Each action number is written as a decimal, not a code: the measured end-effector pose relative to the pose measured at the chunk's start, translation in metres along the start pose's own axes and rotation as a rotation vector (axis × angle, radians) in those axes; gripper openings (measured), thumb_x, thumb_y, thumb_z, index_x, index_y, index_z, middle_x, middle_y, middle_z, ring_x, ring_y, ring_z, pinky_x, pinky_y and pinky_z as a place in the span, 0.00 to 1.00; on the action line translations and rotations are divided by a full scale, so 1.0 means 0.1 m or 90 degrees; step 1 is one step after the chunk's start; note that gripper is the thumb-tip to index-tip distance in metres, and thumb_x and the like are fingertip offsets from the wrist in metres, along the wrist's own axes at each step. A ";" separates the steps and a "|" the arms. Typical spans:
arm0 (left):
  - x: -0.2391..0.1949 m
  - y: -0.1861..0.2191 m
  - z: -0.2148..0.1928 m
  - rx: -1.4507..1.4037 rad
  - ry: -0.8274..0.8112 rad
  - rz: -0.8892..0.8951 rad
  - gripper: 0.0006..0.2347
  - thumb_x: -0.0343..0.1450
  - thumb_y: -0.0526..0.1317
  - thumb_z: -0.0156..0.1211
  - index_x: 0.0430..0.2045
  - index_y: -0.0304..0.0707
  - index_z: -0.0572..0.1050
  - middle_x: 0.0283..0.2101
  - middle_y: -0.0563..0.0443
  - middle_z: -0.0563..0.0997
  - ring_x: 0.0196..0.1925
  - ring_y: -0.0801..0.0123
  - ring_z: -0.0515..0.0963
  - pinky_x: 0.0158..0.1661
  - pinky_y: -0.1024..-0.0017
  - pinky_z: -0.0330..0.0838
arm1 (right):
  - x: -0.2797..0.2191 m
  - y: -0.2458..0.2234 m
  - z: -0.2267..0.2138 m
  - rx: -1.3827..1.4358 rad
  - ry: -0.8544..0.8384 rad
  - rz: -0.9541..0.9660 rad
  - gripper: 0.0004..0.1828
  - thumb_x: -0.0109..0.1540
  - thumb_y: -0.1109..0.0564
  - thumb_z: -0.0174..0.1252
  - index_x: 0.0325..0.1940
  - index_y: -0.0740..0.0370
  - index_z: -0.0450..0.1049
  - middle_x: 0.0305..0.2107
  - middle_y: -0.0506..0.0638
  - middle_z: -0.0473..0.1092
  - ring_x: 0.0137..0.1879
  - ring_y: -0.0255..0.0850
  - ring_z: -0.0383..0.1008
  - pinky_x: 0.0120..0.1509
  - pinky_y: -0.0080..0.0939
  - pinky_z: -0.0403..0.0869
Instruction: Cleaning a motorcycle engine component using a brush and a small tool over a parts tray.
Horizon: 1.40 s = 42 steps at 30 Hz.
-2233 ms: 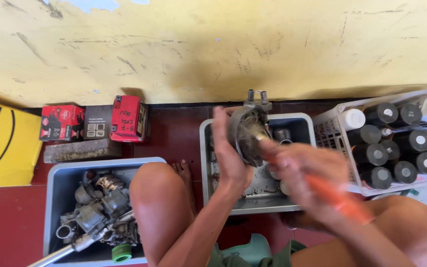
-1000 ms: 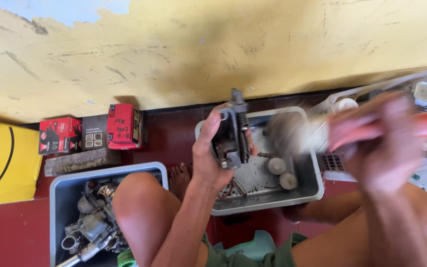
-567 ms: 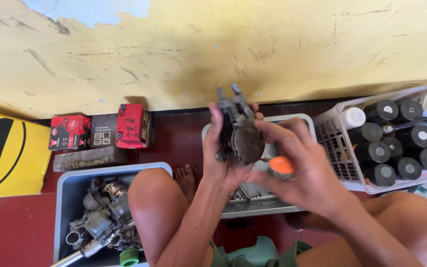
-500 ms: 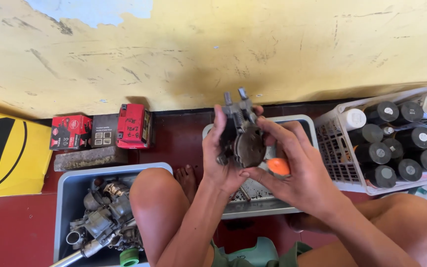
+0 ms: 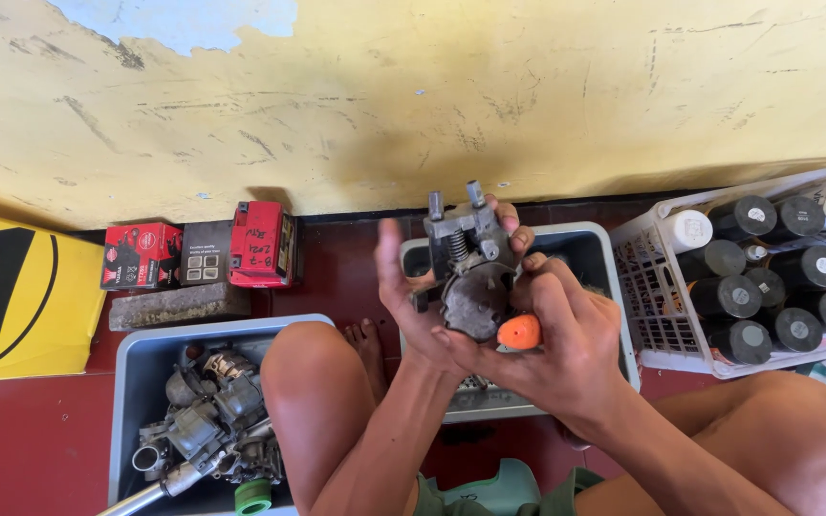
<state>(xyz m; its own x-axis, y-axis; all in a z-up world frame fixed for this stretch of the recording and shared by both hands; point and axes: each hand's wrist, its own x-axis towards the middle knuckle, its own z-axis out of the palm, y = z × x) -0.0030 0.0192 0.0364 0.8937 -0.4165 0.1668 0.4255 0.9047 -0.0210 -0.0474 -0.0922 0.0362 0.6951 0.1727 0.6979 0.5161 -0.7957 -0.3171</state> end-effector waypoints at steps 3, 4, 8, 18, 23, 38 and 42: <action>0.00 -0.01 0.03 0.046 0.046 0.028 0.37 0.67 0.71 0.45 0.48 0.28 0.70 0.45 0.43 0.74 0.46 0.62 0.74 0.48 0.68 0.67 | 0.14 -0.04 0.01 -0.004 0.038 -0.014 0.36 0.56 0.33 0.70 0.27 0.62 0.56 0.21 0.48 0.60 0.24 0.38 0.62 0.25 0.41 0.65; -0.01 -0.02 -0.04 0.047 0.045 0.028 0.37 0.67 0.71 0.45 0.48 0.28 0.70 0.45 0.43 0.74 0.46 0.62 0.74 0.48 0.68 0.67 | 0.16 -0.04 0.01 -0.003 0.039 -0.014 0.36 0.56 0.33 0.70 0.27 0.62 0.56 0.21 0.48 0.60 0.24 0.38 0.62 0.25 0.41 0.65; -0.05 -0.06 -0.33 0.063 -0.063 0.022 0.43 0.70 0.67 0.50 0.66 0.20 0.60 0.57 0.34 0.75 0.61 0.55 0.76 0.64 0.64 0.68 | 0.29 -0.06 -0.02 0.107 0.055 0.109 0.30 0.58 0.44 0.68 0.23 0.61 0.55 0.18 0.47 0.54 0.23 0.37 0.53 0.38 0.42 0.69; 0.00 0.05 -0.24 0.124 -0.055 0.007 0.44 0.71 0.72 0.40 0.63 0.20 0.65 0.62 0.38 0.74 0.59 0.58 0.77 0.57 0.65 0.72 | 0.14 0.04 -0.08 0.146 -0.032 0.151 0.30 0.50 0.42 0.79 0.39 0.60 0.69 0.33 0.44 0.73 0.33 0.32 0.71 0.34 0.34 0.71; 0.01 0.13 -0.15 0.040 -0.064 0.016 0.32 0.78 0.61 0.46 0.58 0.22 0.66 0.51 0.38 0.73 0.50 0.59 0.75 0.58 0.68 0.71 | -0.05 0.14 0.02 0.161 -0.061 0.172 0.44 0.47 0.44 0.81 0.55 0.64 0.63 0.42 0.53 0.74 0.39 0.35 0.76 0.37 0.33 0.75; -0.08 0.03 -0.33 0.075 -0.041 -0.047 0.36 0.80 0.63 0.42 0.67 0.19 0.64 0.68 0.30 0.70 0.66 0.49 0.74 0.60 0.58 0.74 | -0.06 0.10 -0.03 0.151 -0.070 0.217 0.63 0.41 0.39 0.81 0.73 0.64 0.60 0.39 0.47 0.73 0.33 0.33 0.73 0.39 0.33 0.75; -0.08 -0.02 -0.34 -0.001 0.070 -0.062 0.31 0.78 0.63 0.48 0.55 0.27 0.74 0.52 0.40 0.82 0.53 0.54 0.82 0.55 0.62 0.75 | -0.07 0.05 -0.02 0.049 0.028 0.077 0.61 0.49 0.34 0.79 0.74 0.70 0.62 0.41 0.52 0.73 0.32 0.33 0.70 0.38 0.34 0.74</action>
<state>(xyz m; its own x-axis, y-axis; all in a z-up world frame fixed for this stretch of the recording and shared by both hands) -0.0061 0.0172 0.0019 0.8581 -0.5101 0.0590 0.5116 0.8591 -0.0122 -0.0507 -0.0984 0.0311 0.7331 0.0519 0.6781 0.4681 -0.7619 -0.4477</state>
